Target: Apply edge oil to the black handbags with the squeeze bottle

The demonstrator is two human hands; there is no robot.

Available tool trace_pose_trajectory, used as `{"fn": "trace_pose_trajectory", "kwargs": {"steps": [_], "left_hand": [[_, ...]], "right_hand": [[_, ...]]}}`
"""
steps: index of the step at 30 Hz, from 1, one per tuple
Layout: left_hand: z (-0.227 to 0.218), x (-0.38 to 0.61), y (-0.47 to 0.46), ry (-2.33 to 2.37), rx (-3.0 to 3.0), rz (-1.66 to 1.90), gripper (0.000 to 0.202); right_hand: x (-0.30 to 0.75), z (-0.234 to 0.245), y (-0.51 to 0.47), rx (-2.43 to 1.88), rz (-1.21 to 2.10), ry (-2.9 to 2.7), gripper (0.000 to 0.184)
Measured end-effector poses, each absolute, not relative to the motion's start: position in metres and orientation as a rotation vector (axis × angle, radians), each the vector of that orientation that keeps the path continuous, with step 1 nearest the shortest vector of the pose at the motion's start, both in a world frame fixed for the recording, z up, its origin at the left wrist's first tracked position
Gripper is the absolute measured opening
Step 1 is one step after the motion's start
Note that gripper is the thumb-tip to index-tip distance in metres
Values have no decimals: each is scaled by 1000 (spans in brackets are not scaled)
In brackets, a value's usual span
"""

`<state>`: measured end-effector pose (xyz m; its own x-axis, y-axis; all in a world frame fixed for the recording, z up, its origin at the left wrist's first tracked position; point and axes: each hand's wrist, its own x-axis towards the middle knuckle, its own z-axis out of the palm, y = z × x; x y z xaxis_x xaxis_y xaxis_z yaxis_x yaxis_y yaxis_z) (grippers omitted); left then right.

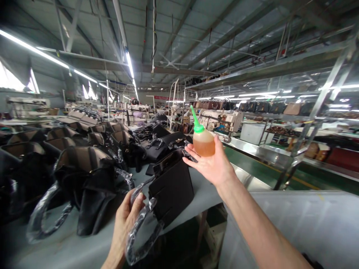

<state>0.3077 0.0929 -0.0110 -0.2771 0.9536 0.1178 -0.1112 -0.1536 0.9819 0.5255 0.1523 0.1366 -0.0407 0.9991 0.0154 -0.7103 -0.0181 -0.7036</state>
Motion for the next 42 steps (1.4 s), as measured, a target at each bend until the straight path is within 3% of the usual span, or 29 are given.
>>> {"fn": "trace_pose_trajectory", "kwargs": {"steps": [5, 15, 18, 21, 25, 27, 34, 42], "left_hand": [[-9, 307, 92, 1343, 1128, 1599, 53], [-12, 299, 95, 1444, 1383, 1689, 40], [-1, 294, 94, 1540, 1586, 1890, 51], [27, 294, 93, 1374, 1925, 1962, 41], [76, 310, 113, 1000, 2106, 1558, 24], [94, 324, 133, 940, 2139, 1464, 25], [99, 363, 180, 1107, 2501, 922, 68], [96, 365, 173, 969, 2844, 663, 85]], "right_hand": [[515, 155, 159, -540, 1538, -731, 53], [509, 142, 166, -677, 1611, -749, 46], [514, 144, 162, -678, 1598, -753, 44], [518, 144, 156, -670, 1559, -742, 46], [520, 142, 149, -670, 1519, -715, 47], [522, 141, 145, -665, 1506, -710, 46], [541, 138, 133, -648, 1437, -691, 39], [548, 142, 122, -649, 1415, -701, 35]]}}
